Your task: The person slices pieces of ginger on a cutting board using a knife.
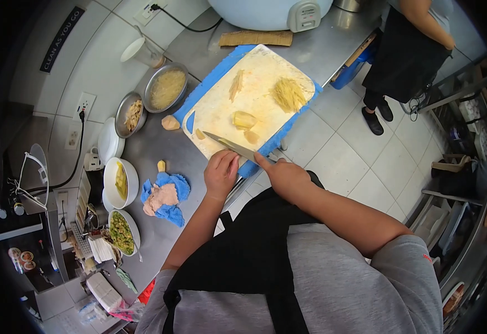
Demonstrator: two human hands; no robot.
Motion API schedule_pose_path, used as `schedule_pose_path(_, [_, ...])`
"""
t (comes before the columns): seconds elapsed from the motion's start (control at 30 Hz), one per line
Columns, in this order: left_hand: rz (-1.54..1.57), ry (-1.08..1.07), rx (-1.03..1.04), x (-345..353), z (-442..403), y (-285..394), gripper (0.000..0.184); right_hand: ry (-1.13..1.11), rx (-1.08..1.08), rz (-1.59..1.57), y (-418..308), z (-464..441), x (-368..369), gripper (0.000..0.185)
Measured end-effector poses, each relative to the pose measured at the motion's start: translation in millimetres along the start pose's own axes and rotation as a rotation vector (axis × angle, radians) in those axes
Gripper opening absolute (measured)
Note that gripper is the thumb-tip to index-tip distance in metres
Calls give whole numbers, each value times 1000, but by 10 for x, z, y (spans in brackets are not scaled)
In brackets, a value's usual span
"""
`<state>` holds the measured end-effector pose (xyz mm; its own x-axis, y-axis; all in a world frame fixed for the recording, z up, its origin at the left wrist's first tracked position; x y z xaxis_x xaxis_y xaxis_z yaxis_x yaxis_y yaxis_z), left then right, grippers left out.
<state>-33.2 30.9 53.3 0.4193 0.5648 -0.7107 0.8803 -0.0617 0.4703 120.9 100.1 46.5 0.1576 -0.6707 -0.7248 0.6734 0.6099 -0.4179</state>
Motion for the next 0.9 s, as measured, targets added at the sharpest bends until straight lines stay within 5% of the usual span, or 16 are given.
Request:
schedule_pose_path(0.23, [-151, -75, -108, -373, -507, -124, 15, -45, -15, -55, -43, 87, -88, 68])
schedule_pose_path(0.3, [-151, -406, -111, -198, -603, -268, 12, -28, -50, -60, -50, 89, -104, 69])
schedule_pose_path(0.5, [43, -644, -307, 152, -876, -476, 8, -5, -70, -91, -27, 84, -86, 67])
schedule_pose_path(0.73, [1, -596, -193, 445, -1264, -378, 13, -7, -52, -112, -35, 112, -101, 65])
schedule_pose_path(0.8, [-150, -495, -38, 436, -1295, -330, 14, -9, -48, -120, -28, 98, -83, 65])
schedule_pose_path(0.9, [21, -255, -108, 239, -1237, -279, 13, -13, -51, -122, -29, 110, -102, 65])
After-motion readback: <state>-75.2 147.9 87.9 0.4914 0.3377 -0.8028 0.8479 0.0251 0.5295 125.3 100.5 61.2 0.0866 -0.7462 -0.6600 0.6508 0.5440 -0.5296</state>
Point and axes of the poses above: each hand's wrist, its own z-axis away from the middle knuckle, its own x-axis out of the palm, y = z × x, the point moved 7 cm from there along -z, towards the middle knuckle, and after that the axes turned 3 degrees about -y, right-handed, at the moved point
